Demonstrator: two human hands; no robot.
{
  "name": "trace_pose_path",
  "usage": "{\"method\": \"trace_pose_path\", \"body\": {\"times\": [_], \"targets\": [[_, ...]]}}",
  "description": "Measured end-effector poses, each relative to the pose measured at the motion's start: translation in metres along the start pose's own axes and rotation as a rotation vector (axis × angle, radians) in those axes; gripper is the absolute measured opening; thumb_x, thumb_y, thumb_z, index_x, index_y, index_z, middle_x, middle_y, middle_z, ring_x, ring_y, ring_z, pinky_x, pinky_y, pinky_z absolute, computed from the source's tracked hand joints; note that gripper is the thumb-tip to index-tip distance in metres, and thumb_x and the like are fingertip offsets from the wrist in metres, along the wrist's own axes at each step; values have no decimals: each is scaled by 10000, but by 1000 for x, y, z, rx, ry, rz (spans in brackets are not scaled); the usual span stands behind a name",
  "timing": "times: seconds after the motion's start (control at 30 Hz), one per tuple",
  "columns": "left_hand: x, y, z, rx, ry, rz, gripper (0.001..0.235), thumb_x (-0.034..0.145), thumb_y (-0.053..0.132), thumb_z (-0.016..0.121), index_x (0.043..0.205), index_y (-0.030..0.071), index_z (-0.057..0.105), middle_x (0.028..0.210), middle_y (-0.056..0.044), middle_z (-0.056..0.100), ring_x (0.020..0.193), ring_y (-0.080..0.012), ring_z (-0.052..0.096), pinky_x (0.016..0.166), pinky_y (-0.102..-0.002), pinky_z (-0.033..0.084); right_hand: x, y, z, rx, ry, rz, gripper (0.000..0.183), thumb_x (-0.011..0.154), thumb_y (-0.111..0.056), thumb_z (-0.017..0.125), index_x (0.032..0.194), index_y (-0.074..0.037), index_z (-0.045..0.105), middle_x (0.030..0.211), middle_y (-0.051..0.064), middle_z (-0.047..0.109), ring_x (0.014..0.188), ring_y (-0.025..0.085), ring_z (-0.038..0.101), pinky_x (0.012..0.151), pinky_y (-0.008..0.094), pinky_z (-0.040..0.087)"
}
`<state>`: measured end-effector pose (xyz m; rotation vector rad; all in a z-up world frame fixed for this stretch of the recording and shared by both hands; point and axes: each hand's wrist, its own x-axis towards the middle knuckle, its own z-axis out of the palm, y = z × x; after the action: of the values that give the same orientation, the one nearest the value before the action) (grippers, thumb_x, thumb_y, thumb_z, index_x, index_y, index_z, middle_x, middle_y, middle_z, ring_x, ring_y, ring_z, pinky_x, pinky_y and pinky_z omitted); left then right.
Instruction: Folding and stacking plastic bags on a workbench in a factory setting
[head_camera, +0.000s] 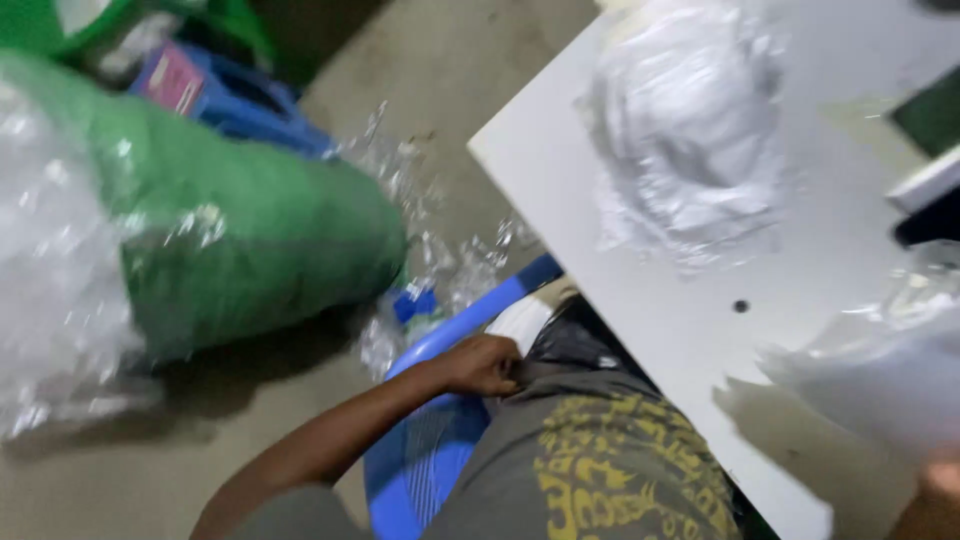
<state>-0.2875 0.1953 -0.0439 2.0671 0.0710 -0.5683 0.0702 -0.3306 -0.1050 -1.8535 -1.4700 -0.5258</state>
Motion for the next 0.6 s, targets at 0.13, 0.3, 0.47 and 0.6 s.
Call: {"method": "trace_pose_path", "body": {"times": [0.13,0.3,0.47,0.6], "targets": [[54,148,-92,56,-34,208,561,816,119,559,1375,66,576,1314,-167,627,918,-272,722,775,-448,546,85,-76,-28,-328,54,186,347,1058,79,584,1315,303,650,1447,436,629,888,430,692,574,455,305],[152,321,-67,-235,16,231,1357,639,583,755,1587,143,-111,1718,-232,-83,1582,-463,11,1205,-673,156,214,-126,-24,644,752,1551,173,942,-167,765,1086,-150,670,967,-22,719,816,131,703,692,284,585],[229,310,-9,-311,-61,446,801,767,507,730,1362,51,448,1294,-168,552,1178,-301,607,934,-415,539,210,-161,-38,364,617,1379,332,901,-72,772,1185,6,620,1084,128,729,992,215,700,917,343,567],[206,252,6,46,66,940,442,807,-10,562,1245,-45,519,1133,-237,628,992,-417,645,778,-488,510,76,-209,4,618,422,1381,721,834,101,625,1515,6,409,1533,110,484,1425,205,477,1231,367,384]]}}
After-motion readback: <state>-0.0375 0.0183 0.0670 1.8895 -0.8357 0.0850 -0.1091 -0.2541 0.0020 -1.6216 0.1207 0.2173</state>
